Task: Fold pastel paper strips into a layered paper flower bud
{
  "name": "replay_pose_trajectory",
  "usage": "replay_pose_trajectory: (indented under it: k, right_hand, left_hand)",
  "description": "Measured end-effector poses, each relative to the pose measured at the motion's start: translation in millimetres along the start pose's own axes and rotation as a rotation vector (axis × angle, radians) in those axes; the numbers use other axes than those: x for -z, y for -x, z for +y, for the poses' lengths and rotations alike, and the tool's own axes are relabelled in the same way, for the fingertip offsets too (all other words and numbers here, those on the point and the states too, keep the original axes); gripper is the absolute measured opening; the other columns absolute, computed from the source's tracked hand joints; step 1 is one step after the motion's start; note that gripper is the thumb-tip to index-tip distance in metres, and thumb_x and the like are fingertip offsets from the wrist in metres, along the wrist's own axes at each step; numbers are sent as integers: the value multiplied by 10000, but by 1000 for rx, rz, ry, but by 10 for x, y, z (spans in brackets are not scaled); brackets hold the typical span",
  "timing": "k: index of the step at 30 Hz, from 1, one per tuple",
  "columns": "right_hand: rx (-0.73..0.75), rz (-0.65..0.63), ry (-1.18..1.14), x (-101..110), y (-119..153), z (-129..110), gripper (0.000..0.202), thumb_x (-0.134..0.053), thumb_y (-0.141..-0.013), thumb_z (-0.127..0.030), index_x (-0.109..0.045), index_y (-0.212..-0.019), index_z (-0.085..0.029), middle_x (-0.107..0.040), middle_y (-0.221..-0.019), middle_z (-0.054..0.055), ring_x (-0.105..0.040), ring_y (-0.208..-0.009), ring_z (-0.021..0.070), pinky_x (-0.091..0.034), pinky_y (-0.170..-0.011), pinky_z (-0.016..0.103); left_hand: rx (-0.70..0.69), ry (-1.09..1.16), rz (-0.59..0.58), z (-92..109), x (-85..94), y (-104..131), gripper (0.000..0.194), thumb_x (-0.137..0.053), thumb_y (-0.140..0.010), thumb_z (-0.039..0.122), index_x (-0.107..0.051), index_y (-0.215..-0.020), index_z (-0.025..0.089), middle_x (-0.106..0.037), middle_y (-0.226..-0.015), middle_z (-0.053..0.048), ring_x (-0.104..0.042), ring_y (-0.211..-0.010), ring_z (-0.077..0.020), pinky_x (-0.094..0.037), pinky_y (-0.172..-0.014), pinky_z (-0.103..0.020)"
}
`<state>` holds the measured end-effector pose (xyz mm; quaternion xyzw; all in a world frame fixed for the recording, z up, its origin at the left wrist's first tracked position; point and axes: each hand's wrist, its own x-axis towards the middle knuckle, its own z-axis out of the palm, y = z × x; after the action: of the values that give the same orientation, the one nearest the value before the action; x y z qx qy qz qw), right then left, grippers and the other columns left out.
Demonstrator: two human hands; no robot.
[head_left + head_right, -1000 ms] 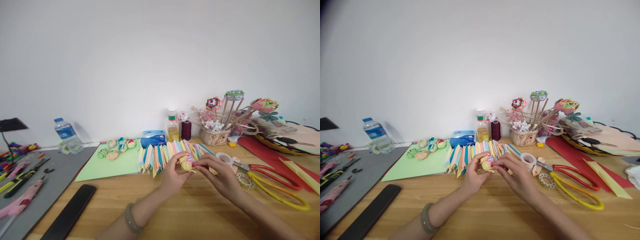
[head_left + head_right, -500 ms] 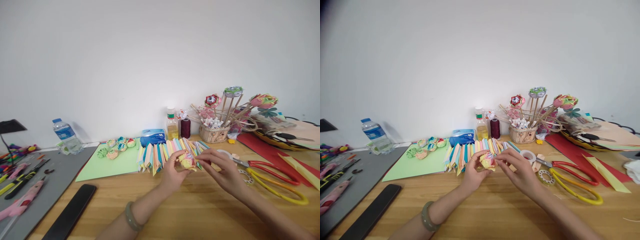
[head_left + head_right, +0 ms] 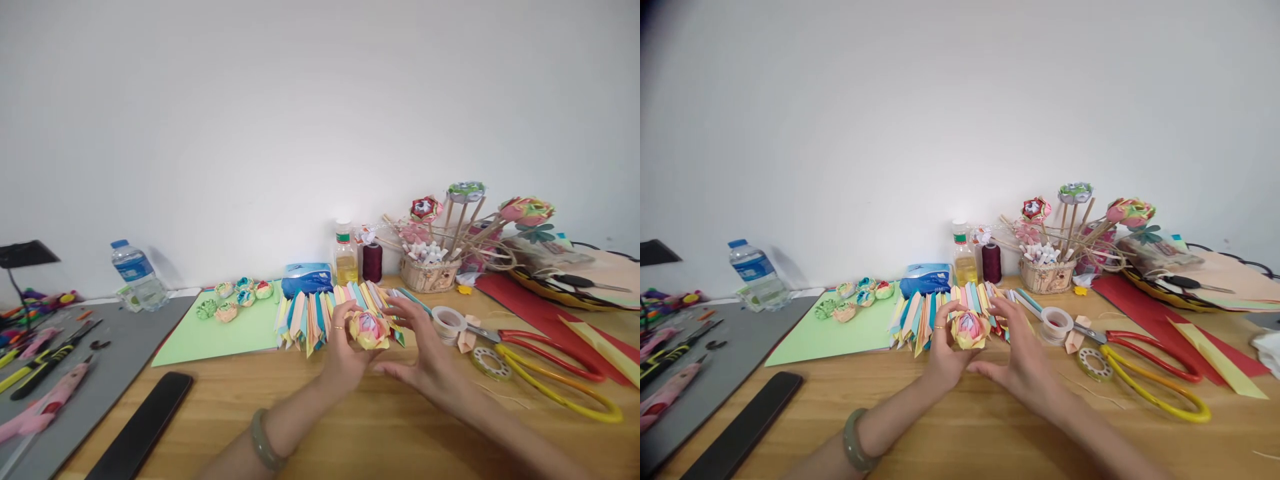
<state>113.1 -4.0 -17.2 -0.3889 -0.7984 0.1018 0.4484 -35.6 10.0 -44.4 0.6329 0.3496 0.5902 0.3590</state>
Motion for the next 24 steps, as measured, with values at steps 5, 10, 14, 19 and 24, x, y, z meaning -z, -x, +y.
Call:
replay_pose_trajectory:
  k: [5,10,14,19,24]
  right_hand:
    - [-31,-44,-23,-65,36,10,651,-602,-712,-277,-234,-1247,-238,-539,-1068,106,-562,-939,246,-477,-798,417]
    - [38,-46,67,58,3,90,560,-539,-709,-180,-285,-1207,-208,-509,-1125,121,-540,-977,240,-460,-819,395]
    - [49,-139,103,147,-13,188,677,-540,-683,-150,-214,-1273,-214,-520,-1115,103,-510,-1018,244,-420,-864,425]
    - [43,-185,56,162,-49,206,666,-512,-726,-153,-185,-1301,-226,-507,-1129,99,-505,-1024,227,-435,-850,397]
    - [80,69,127,138,-70,128,362,-527,-763,-195,-392,-1098,-214,-507,-1033,96,-518,-929,219,-466,-734,355]
  left_hand:
    - [-363,-269,3,-129,35,49,564,-588,-699,216,-333,-1201,254,-393,-1059,-85,-416,-1030,-228,-367,-890,-395]
    - [-80,-38,-41,-18,61,-32,434,-454,-787,213,-332,-1203,246,-359,-1201,-102,-471,-971,-169,-426,-814,-319]
    - [422,306,-231,76,124,-175,360,-363,-819,442,-541,-968,166,-568,-842,-56,-540,-666,-115,-444,-559,-217]
    - [701,534,-386,66,146,-215,342,-673,-635,344,-582,-880,122,-609,-717,-31,-530,-479,-69,-422,-464,-176]
    - [674,790,-237,74,87,-165,334,-651,-680,292,-568,-968,143,-637,-892,-69,-615,-707,-121,-469,-660,-206]
